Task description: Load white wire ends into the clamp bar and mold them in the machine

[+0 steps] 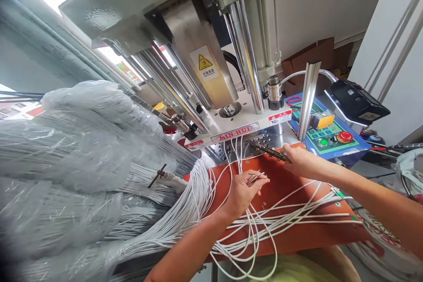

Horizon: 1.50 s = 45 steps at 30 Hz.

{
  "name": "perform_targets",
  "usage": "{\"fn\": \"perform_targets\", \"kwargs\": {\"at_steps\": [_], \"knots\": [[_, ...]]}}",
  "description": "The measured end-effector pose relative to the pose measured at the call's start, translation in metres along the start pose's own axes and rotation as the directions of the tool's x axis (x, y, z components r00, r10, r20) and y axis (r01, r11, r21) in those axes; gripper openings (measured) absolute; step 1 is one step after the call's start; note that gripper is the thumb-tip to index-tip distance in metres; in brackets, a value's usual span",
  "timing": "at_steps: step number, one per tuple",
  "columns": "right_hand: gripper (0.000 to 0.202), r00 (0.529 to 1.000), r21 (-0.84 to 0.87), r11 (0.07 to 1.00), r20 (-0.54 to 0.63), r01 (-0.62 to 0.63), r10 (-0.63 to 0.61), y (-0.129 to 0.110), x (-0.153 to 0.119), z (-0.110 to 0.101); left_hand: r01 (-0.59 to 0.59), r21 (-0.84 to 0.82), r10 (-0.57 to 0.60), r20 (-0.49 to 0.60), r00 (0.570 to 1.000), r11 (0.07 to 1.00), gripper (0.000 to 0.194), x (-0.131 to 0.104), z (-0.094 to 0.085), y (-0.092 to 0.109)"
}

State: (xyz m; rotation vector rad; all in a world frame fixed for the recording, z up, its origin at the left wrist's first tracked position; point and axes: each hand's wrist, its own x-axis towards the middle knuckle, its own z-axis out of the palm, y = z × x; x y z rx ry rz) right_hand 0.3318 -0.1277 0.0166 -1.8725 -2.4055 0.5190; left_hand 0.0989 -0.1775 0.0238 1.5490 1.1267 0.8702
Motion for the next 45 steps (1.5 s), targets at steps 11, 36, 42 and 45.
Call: {"fn": "perform_targets", "kwargs": {"at_steps": [11, 36, 42, 45], "knots": [[0.032, 0.999, 0.653, 0.757, 0.000, 0.029, -0.039, -0.031, -0.055, 0.033, -0.428, 0.329, 0.393, 0.170, 0.904, 0.842, 0.011, 0.001, 0.012, -0.018], [0.047, 1.000, 0.659, 0.753, -0.017, 0.003, 0.011, -0.040, -0.058, 0.037, -0.470, 0.364, 0.394, 0.267, 0.880, 0.804, 0.015, 0.004, 0.014, -0.025], [0.044, 0.999, 0.648, 0.762, 0.036, -0.012, -0.015, -0.036, -0.059, 0.036, -0.271, 0.291, 0.226, 0.180, 0.957, 0.918, 0.015, 0.006, 0.017, -0.024], [0.048, 0.995, 0.669, 0.743, 0.045, 0.035, -0.087, -0.031, -0.059, 0.030, -0.140, 0.169, 0.107, 0.191, 0.976, 0.976, 0.017, 0.009, 0.014, -0.018]]}}
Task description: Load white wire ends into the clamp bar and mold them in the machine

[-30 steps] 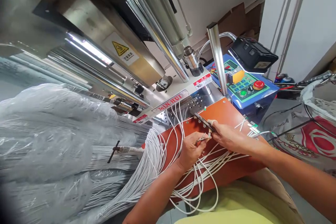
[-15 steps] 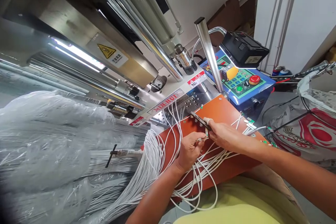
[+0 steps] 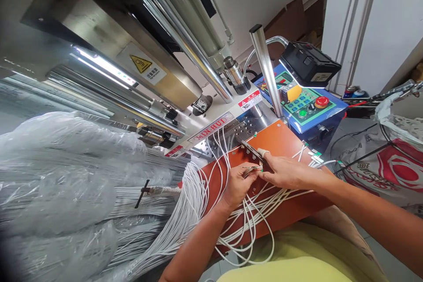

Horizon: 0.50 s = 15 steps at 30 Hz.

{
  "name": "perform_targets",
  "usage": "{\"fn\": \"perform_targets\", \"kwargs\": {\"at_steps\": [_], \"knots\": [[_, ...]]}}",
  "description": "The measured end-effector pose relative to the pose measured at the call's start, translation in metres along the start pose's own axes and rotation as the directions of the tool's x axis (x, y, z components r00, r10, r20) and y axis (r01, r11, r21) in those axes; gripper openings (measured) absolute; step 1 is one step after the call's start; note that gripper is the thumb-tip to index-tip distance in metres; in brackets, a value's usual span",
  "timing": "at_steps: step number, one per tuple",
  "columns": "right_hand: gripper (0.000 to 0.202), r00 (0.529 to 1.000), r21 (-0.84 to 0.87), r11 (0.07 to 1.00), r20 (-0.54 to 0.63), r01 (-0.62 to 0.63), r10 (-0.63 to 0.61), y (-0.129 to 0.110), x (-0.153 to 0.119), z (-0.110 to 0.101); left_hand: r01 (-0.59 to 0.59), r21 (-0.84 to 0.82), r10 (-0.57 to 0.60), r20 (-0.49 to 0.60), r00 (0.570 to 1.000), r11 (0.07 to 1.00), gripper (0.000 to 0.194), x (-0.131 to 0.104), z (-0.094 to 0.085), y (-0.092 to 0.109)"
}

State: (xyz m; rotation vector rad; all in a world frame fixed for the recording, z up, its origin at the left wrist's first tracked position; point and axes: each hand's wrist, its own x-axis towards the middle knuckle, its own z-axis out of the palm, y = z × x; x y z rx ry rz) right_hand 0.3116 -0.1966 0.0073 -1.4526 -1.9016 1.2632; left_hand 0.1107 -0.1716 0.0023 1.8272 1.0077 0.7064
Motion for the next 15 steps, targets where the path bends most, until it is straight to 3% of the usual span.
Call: {"fn": "perform_targets", "kwargs": {"at_steps": [6, 10, 15], "knots": [[0.048, 0.998, 0.027, 0.999, -0.057, 0.017, -0.016, 0.004, 0.000, 0.003, 0.189, -0.226, -0.166, 0.117, 0.979, 0.956, 0.031, 0.003, -0.007, 0.003], [0.047, 0.998, 0.000, 1.000, -0.062, -0.028, 0.028, 0.005, 0.000, 0.006, 0.251, -0.215, -0.258, -0.006, 0.966, 0.944, 0.042, 0.006, -0.008, -0.004], [0.056, 0.997, 0.004, 1.000, -0.075, -0.009, 0.009, 0.004, 0.000, 0.004, 0.298, -0.129, -0.317, -0.161, 0.935, 0.946, 0.034, 0.008, -0.012, -0.003]]}}
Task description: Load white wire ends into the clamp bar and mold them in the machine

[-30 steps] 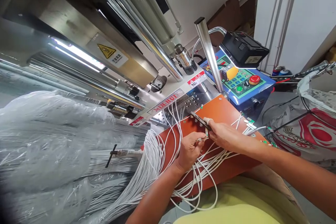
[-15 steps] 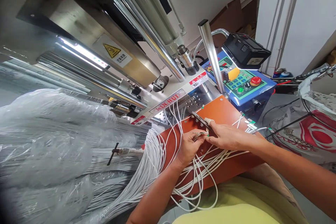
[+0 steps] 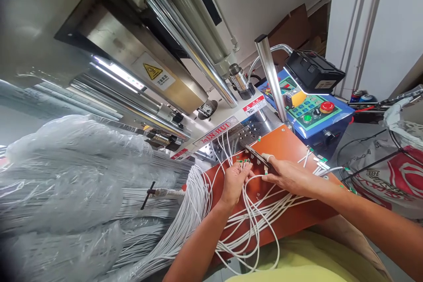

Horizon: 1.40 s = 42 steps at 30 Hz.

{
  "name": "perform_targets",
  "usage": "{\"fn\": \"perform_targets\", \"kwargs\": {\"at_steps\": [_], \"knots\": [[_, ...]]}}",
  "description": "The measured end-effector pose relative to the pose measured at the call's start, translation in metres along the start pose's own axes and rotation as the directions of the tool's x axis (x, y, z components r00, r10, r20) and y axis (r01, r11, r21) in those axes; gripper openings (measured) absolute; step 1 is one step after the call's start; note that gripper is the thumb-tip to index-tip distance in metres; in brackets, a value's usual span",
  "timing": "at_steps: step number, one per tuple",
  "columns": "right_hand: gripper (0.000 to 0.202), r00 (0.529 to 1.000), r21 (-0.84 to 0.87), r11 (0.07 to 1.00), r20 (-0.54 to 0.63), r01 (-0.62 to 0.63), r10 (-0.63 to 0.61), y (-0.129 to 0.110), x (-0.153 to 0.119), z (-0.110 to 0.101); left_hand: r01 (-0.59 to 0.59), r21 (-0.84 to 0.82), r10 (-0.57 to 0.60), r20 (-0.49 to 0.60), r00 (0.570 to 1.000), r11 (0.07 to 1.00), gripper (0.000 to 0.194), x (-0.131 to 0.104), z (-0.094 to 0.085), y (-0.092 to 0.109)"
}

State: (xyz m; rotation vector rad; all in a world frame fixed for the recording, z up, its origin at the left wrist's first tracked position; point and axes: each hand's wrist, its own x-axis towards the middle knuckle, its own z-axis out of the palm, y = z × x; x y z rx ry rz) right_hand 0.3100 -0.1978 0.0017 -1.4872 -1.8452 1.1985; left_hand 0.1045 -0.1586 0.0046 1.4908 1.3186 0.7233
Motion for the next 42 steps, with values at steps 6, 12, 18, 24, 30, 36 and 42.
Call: {"fn": "perform_targets", "kwargs": {"at_steps": [6, 12, 18, 24, 30, 36, 42], "knots": [[0.047, 1.000, -0.006, 1.000, 0.006, -0.030, 0.031, -0.001, -0.001, -0.002, -0.122, 0.154, 0.129, -0.037, 0.991, 0.980, 0.022, -0.005, -0.002, 0.007], [0.050, 1.000, 0.012, 1.000, 0.001, -0.013, 0.013, -0.004, -0.001, -0.004, -0.366, 0.296, 0.379, 0.014, 0.925, 0.882, 0.013, -0.008, -0.003, 0.001], [0.054, 1.000, 0.021, 0.999, 0.007, -0.027, 0.027, -0.004, 0.000, -0.002, -0.503, 0.337, 0.500, 0.103, 0.860, 0.796, 0.012, -0.008, -0.003, 0.003], [0.047, 1.000, 0.026, 1.000, 0.005, -0.016, 0.016, -0.004, 0.000, -0.003, -0.542, 0.344, 0.527, 0.143, 0.837, 0.767, 0.013, -0.005, -0.003, 0.003], [0.051, 0.999, 0.012, 0.999, 0.028, -0.041, 0.040, -0.014, -0.002, -0.008, -0.556, 0.360, 0.541, 0.151, 0.827, 0.749, 0.018, -0.004, -0.002, 0.001], [0.054, 0.999, 0.010, 0.999, 0.026, -0.030, 0.030, -0.009, -0.001, -0.006, -0.573, 0.392, 0.553, 0.175, 0.814, 0.720, 0.027, -0.006, 0.002, 0.003], [0.051, 1.000, -0.016, 1.000, 0.010, -0.006, 0.007, -0.002, -0.002, -0.002, -0.575, 0.396, 0.565, 0.153, 0.810, 0.716, 0.028, -0.010, 0.003, 0.001]]}}
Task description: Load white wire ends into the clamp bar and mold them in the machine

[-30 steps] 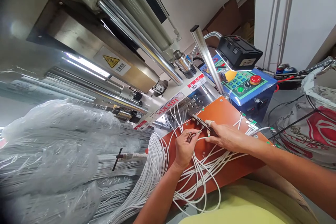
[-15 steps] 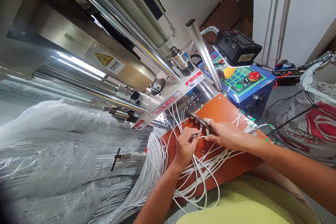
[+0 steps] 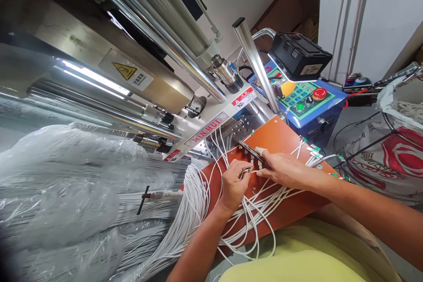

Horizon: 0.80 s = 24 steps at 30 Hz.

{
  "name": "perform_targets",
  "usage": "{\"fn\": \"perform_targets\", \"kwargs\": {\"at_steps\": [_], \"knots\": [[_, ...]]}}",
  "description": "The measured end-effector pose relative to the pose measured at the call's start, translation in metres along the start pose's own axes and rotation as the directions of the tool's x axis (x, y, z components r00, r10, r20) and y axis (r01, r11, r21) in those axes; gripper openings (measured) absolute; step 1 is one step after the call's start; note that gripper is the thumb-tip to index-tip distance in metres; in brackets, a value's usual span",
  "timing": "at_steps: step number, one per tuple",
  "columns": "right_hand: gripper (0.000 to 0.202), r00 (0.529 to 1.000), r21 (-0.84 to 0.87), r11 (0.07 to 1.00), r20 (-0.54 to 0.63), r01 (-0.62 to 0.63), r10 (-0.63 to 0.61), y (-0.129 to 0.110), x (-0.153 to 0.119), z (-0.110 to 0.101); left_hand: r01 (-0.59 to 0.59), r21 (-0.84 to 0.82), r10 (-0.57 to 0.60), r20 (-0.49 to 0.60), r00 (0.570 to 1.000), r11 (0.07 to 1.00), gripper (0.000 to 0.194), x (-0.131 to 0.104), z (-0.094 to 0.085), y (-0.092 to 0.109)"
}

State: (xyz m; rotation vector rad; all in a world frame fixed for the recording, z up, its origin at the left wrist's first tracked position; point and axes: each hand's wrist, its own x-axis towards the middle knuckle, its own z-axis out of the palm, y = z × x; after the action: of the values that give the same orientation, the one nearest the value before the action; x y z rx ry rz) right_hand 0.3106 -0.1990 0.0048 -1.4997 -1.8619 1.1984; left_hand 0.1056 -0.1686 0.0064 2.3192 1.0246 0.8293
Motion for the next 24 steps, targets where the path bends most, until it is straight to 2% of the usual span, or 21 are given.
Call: {"fn": "perform_targets", "kwargs": {"at_steps": [7, 13, 18, 21, 24], "knots": [[0.033, 0.999, -0.065, 0.998, 0.045, -0.009, 0.012, -0.001, 0.001, 0.000, -0.026, 0.002, 0.026, -0.026, 0.999, 1.000, 0.029, 0.001, 0.004, -0.004], [0.034, 1.000, -0.094, 0.996, 0.000, -0.007, 0.007, -0.001, 0.001, 0.002, 0.045, -0.045, -0.048, -0.056, 0.997, 0.998, 0.027, 0.002, 0.010, -0.007], [0.048, 1.000, -0.070, 0.997, -0.014, -0.015, 0.014, 0.001, 0.002, 0.003, 0.180, -0.187, -0.174, 0.047, 0.984, 0.966, 0.013, 0.009, 0.003, -0.009], [0.053, 0.999, -0.021, 0.999, -0.015, -0.032, 0.032, -0.002, 0.001, -0.001, 0.267, -0.281, -0.239, 0.131, 0.962, 0.922, 0.018, 0.011, -0.006, -0.005], [0.057, 0.998, -0.013, 0.998, -0.005, -0.057, 0.057, -0.006, 0.000, -0.004, 0.312, -0.317, -0.277, 0.151, 0.949, 0.896, 0.027, 0.011, -0.014, -0.001]]}}
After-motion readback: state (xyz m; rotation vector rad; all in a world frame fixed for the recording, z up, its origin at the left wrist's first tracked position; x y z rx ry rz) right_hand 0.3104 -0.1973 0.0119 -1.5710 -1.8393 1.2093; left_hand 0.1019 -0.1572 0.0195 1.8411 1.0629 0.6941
